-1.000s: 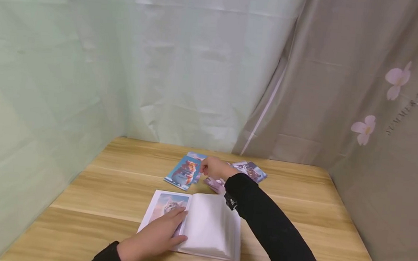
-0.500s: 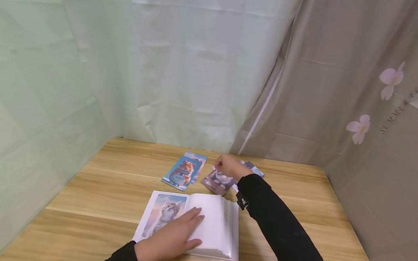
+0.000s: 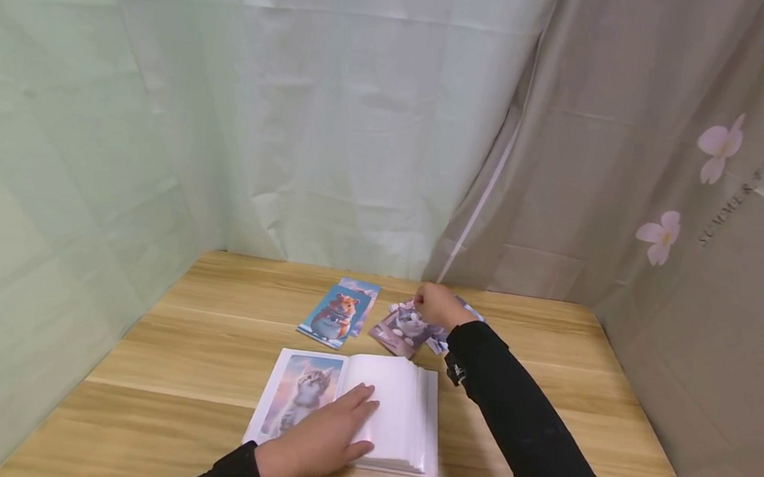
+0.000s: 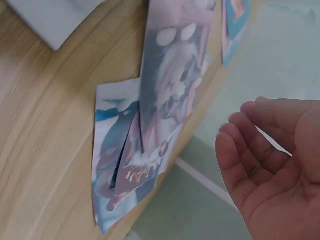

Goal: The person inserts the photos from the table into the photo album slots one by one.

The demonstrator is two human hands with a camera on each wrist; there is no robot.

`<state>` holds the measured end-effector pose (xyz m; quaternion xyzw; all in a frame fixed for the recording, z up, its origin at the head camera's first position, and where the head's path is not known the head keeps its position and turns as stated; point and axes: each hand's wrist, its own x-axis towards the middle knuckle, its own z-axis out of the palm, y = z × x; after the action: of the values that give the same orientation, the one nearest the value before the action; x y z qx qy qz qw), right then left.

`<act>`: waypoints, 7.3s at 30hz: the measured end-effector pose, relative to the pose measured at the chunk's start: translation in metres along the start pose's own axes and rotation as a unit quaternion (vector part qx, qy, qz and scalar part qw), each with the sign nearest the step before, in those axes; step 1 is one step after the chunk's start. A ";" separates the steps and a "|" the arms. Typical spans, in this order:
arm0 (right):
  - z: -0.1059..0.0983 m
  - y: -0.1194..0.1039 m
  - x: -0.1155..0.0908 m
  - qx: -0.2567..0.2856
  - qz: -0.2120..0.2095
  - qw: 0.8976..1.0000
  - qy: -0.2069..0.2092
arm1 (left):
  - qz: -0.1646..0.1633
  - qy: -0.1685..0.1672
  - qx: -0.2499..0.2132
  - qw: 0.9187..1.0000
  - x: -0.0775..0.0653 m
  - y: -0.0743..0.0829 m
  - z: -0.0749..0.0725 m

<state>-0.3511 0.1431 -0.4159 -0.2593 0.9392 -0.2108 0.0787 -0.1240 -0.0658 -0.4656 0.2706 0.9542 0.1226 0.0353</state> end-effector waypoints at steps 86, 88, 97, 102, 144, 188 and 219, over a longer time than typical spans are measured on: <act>0.033 0.015 -0.004 0.404 0.146 0.879 0.207 | -0.021 -0.010 0.048 0.999 0.007 0.002 0.003; 0.036 0.014 -0.002 0.403 0.150 0.880 0.203 | -0.019 -0.006 0.047 0.999 0.007 0.001 0.004; 0.047 0.003 -0.003 0.407 0.150 0.883 0.181 | -0.017 -0.003 0.050 0.999 0.006 0.002 0.003; 0.051 0.001 -0.006 0.402 0.132 0.890 0.170 | -0.014 0.002 0.054 0.998 0.006 0.002 0.004; 0.002 -0.018 0.005 0.111 0.013 0.992 0.059 | -0.028 -0.030 0.035 0.999 0.006 0.002 0.003; 0.021 -0.024 0.007 0.166 0.019 0.985 -0.036 | -0.027 -0.038 0.025 0.999 0.004 0.001 0.004; 0.041 -0.017 -0.007 0.173 -0.039 0.980 -0.089 | -0.022 -0.021 0.029 0.999 0.005 0.000 0.007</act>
<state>-0.3270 0.1195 -0.4447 -0.2962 0.8668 -0.3494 0.1971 -0.1268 -0.0615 -0.4725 0.2525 0.9623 0.0881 0.0501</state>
